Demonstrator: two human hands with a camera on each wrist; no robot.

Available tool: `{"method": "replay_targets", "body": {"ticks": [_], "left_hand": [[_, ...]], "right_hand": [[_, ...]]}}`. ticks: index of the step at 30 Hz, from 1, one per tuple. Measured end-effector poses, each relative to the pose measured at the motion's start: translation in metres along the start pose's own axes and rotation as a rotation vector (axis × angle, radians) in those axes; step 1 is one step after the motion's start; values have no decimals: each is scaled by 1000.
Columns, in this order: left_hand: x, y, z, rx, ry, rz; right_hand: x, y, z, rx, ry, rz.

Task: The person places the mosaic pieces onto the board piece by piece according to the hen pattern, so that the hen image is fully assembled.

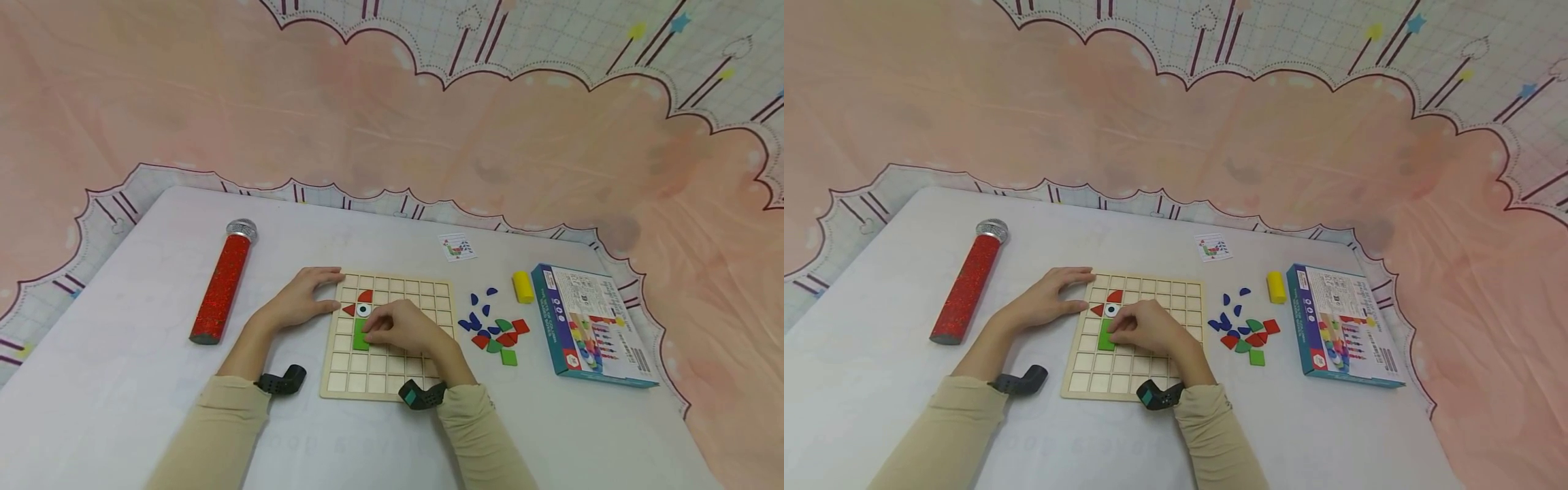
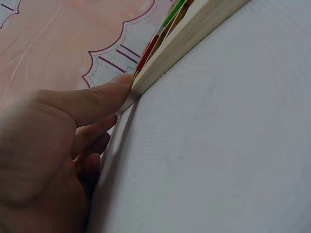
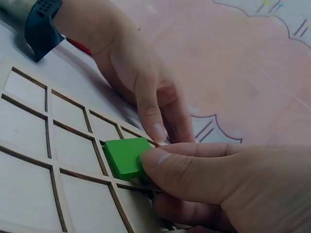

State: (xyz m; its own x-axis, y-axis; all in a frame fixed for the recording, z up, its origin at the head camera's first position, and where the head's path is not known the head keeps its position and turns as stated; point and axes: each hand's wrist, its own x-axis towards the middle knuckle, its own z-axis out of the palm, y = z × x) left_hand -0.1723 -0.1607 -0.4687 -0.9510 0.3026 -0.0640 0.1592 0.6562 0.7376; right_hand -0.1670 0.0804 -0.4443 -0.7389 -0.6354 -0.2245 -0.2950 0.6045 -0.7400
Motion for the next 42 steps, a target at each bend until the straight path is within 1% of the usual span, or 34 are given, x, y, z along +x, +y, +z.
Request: {"method": "replay_targets", "body": {"ticks": [9,26,35,42], "left_hand": [[0,0,1,-2,5,-8],[2,-2,2,-5,7,10],[1,-2,2,-7,5,14],[1,0,1,-6,3,7]], "right_hand": [[0,0,2,-10,-10,-6],[1,-1,2,-19,-16,-25],[0,-2,3,-27,-17,-21],[-1,1,-1,-34,-24,-52]]}}
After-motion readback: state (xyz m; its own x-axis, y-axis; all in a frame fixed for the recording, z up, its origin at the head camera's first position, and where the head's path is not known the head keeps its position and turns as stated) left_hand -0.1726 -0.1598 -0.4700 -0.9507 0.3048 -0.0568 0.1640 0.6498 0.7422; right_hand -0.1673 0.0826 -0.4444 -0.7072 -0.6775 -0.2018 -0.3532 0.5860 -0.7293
